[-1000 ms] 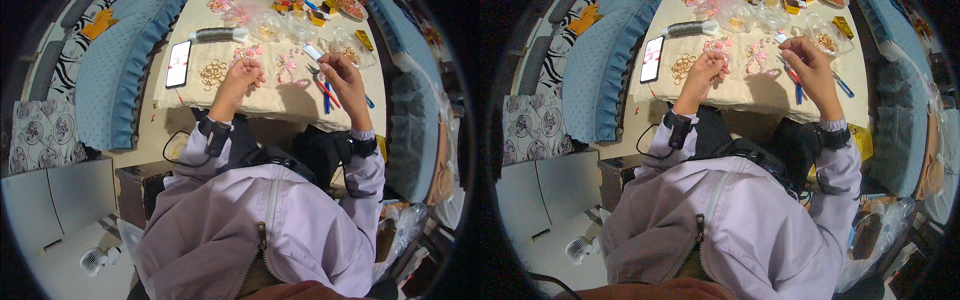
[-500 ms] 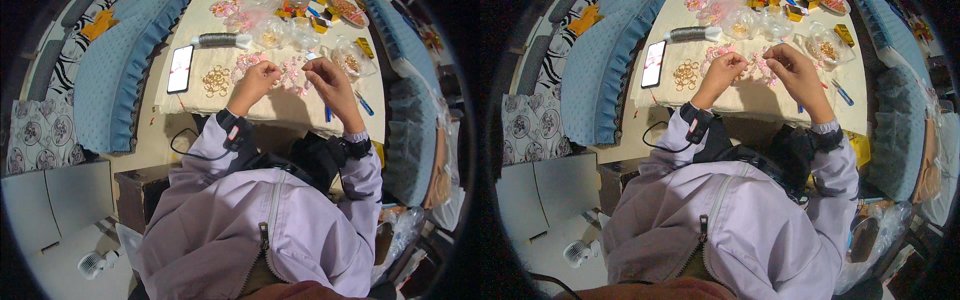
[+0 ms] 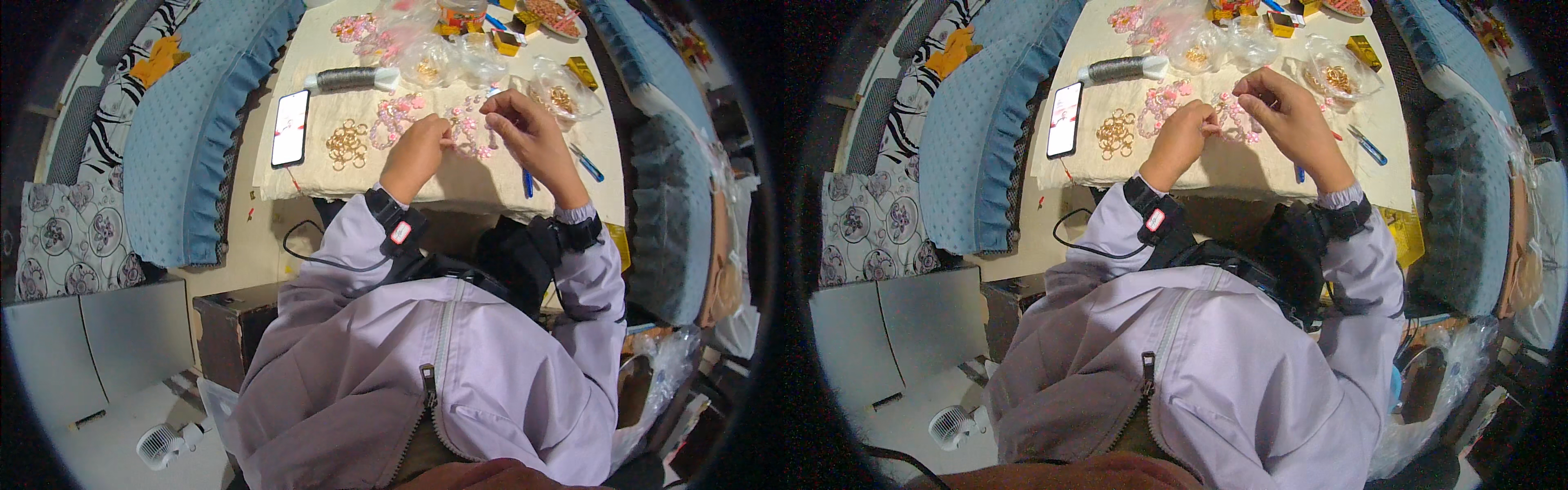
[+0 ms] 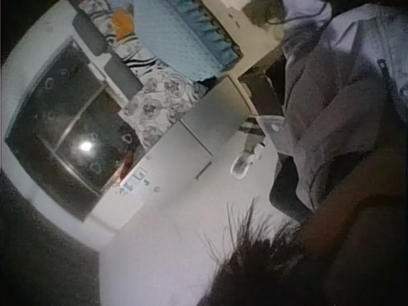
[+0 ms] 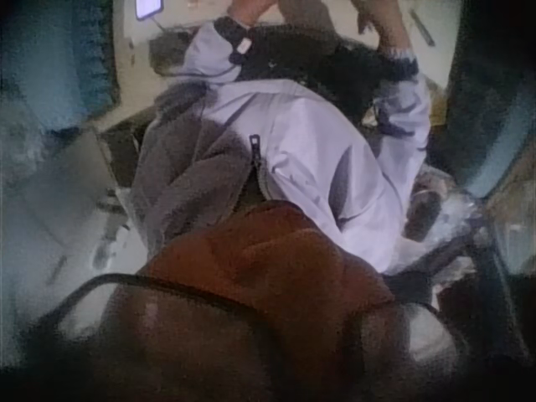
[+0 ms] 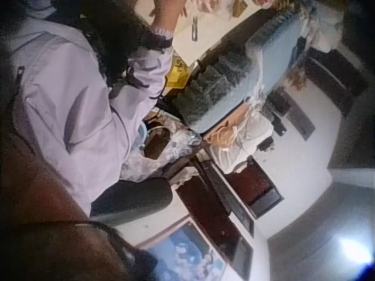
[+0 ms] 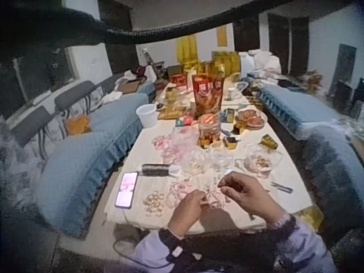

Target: The person assembles a decorative keychain by threading pink beads onto a chain and attaching a metal ring. They use pliers to open and close the ring, then connect the beaded chain to the ring and a keychain loop.

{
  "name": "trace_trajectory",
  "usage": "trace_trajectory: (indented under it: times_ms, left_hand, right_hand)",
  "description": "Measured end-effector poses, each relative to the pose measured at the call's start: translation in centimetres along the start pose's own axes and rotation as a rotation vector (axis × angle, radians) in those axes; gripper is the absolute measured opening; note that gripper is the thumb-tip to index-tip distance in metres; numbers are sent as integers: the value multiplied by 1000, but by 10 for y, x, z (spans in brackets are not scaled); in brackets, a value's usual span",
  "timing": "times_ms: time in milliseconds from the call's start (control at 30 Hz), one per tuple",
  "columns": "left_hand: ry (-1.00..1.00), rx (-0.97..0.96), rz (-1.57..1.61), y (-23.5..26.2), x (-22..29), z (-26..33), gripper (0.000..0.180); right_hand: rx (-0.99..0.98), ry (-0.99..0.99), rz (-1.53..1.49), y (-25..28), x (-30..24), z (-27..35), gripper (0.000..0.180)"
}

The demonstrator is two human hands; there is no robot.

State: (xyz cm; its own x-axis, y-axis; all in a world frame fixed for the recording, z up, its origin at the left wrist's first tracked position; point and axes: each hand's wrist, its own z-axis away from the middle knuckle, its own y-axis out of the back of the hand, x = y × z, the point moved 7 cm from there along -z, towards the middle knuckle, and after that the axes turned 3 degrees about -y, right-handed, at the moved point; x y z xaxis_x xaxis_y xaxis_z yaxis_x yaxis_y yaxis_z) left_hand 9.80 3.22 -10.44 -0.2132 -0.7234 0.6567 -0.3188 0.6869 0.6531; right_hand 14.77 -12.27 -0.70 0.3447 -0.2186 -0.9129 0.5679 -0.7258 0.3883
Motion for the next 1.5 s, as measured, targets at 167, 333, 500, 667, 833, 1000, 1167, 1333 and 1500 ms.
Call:
trace_trajectory:
  times_ms: [167,333,500,667,833,1000,1167,1333,1500]
  left_hand:
    - [32,-31,28,11,5,-2,10]
    - [231,0,734,26,21,-6,12]
    - [137,19,1113,48,56,-12,18]
    - [110,11,1175,59,74,-9,21]
    - [138,-33,1139,61,78,-7,23]
    - [102,-36,1193,59,82,-8,25]
    - [232,-68,1585,51,78,-3,19]
    - [259,-34,1654,47,77,-3,16]
    - [299,4,1515,48,74,-5,14]
  right_hand:
    - [5,29,-51,1,2,-1,14]
    - [-42,25,-91,-6,-3,-3,13]
    - [-87,54,-163,-13,-21,0,13]
    - [-61,56,-226,-14,-32,5,13]
    - [-75,-2,-239,-17,-29,6,14]
    - [-89,70,-228,-15,-38,7,16]
    - [-43,-13,-191,-9,-37,8,18]
    - [-9,-71,-304,-6,-35,7,16]
    - [-40,-53,-280,-5,-39,7,16]
